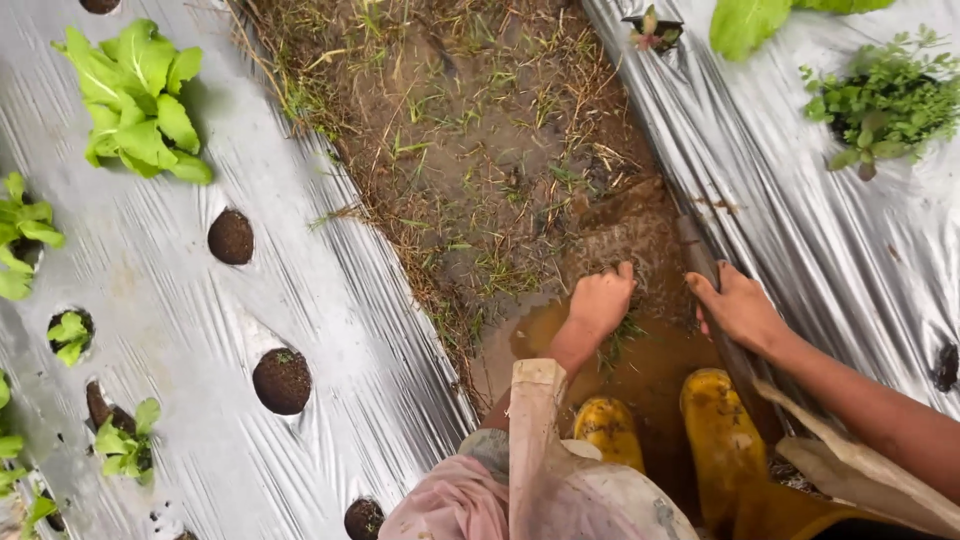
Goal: The person uses a hoe to scrape and loosen weeds growing in a muddy ditch between rows of plastic-covered crops. They pull the uprooted weeds out by hand and discard them while standing in the mud.
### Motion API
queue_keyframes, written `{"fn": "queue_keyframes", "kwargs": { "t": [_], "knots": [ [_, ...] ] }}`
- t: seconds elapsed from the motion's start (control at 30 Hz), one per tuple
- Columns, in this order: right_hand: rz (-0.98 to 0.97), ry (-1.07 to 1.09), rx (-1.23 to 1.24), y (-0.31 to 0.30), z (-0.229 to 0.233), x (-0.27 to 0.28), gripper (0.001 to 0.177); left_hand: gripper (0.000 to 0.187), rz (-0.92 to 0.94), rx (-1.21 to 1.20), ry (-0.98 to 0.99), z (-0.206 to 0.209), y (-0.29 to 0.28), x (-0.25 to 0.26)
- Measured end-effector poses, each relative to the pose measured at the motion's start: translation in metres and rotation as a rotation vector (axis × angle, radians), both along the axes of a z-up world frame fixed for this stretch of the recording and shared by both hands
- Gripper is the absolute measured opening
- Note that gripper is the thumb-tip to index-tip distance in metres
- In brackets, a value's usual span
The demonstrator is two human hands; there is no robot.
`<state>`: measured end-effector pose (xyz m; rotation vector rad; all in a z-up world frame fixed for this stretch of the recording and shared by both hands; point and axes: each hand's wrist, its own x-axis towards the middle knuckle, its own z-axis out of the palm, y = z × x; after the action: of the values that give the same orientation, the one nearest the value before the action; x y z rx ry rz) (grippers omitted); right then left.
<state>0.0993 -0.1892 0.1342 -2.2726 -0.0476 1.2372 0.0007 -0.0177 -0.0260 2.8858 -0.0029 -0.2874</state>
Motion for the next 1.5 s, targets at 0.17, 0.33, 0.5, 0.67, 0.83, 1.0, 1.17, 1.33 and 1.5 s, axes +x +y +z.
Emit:
{"fn": "queue_keyframes", "kwargs": {
  "t": [0.17, 0.33, 0.5, 0.67, 0.83, 1.0, 1.17, 1.33, 1.5],
  "knots": [
    [-0.098, 0.139, 0.014, -0.008, 0.024, -0.037, 0.048, 0.029, -0.029, -0.019, -0.021, 0.003, 0.005, -0.010],
    [0.012, 0.079, -0.055, 0.004, 0.007, -0.008, 0.046, 0.047, -0.114, -0.015, 0.119, -0.001, 0.003, -0.022],
    [0.043, -0.007, 0.024, 0.022, 0.014, -0.010, 0.045, 0.031, -0.093, -0.049, 0.172, 0.020, 0.008, -0.021],
    [0.111, 0.039, -0.092, 0.020, 0.018, -0.005, 0.076, 0.033, -0.012, -0.067, -0.053, 0.031, 0.019, -0.015],
    [0.010, -0.062, 0.059, 0.030, 0.023, 0.018, 0.045, 0.040, 0.115, -0.019, -0.060, 0.055, 0.029, 0.016],
    [0.006, -0.117, 0.008, 0.035, 0.021, 0.033, 0.076, 0.054, 0.245, 0.051, -0.082, -0.002, 0.035, 0.052],
    [-0.026, -0.057, 0.006, 0.030, 0.009, 0.040, 0.033, 0.014, 0.130, 0.136, -0.174, -0.050, 0.038, 0.075],
    [-0.033, -0.054, 0.007, 0.027, -0.004, 0.041, 0.033, 0.007, 0.037, 0.113, 0.040, -0.025, 0.044, 0.082],
    [-0.037, -0.030, 0.011, 0.029, -0.007, 0.039, 0.031, 0.020, -0.035, 0.097, -0.042, -0.025, 0.053, 0.070]
  ]
}}
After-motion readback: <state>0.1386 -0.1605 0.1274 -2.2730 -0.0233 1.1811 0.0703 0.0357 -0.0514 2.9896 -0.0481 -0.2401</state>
